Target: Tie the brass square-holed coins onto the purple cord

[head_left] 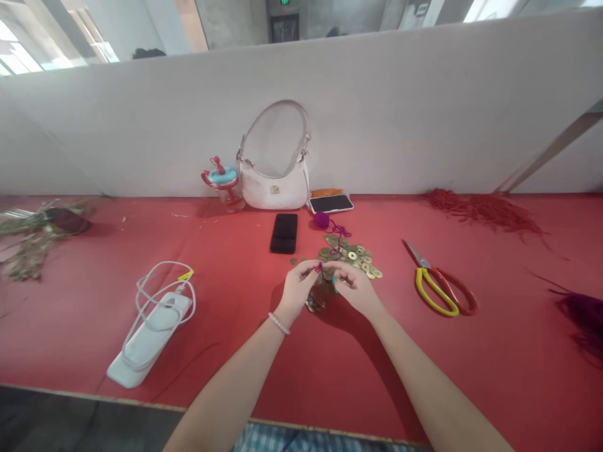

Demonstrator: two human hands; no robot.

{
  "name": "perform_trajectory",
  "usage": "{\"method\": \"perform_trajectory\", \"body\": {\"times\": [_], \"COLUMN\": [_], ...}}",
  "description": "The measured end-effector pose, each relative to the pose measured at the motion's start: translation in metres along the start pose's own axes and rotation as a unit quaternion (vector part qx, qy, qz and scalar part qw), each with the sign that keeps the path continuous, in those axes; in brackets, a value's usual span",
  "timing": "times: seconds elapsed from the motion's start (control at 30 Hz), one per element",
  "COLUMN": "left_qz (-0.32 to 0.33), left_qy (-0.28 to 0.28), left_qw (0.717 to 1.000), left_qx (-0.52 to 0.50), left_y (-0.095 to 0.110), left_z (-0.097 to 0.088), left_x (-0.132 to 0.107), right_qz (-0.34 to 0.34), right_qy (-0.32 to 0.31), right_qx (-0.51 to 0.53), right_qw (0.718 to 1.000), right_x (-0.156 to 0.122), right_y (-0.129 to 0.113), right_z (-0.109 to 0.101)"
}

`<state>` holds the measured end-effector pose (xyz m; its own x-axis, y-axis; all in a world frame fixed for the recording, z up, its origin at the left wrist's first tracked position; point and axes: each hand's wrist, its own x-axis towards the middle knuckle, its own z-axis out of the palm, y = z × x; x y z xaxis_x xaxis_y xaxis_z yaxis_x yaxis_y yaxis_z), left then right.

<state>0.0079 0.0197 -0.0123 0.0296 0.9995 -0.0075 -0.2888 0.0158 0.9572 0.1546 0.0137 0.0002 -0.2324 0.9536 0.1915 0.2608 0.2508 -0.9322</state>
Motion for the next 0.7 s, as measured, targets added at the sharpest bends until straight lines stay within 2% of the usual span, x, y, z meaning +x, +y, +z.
{"method": "perform_trajectory", "body": {"times": [0.43,0.7], "left_qz": [-0.006,0.006], "left_qy": [0.004,0.013], "left_qw": [1.000,1.000], "left_qx": [0.002,0.010], "left_y": [0.0011,0.0002], "left_z": [-0.0008,-0.0029], "left_x": [-0.0004,-0.0003], "right_qz": [0.004,0.020], "right_qy": [-0.019,-0.059], "right_qx": [-0.012,0.007], "right_qw": [1.000,0.998], "right_x": [-0.0003,-0.0009], "right_y": [0.0048,-0.0031], "right_z": [-0.0002,-0.0020]}}
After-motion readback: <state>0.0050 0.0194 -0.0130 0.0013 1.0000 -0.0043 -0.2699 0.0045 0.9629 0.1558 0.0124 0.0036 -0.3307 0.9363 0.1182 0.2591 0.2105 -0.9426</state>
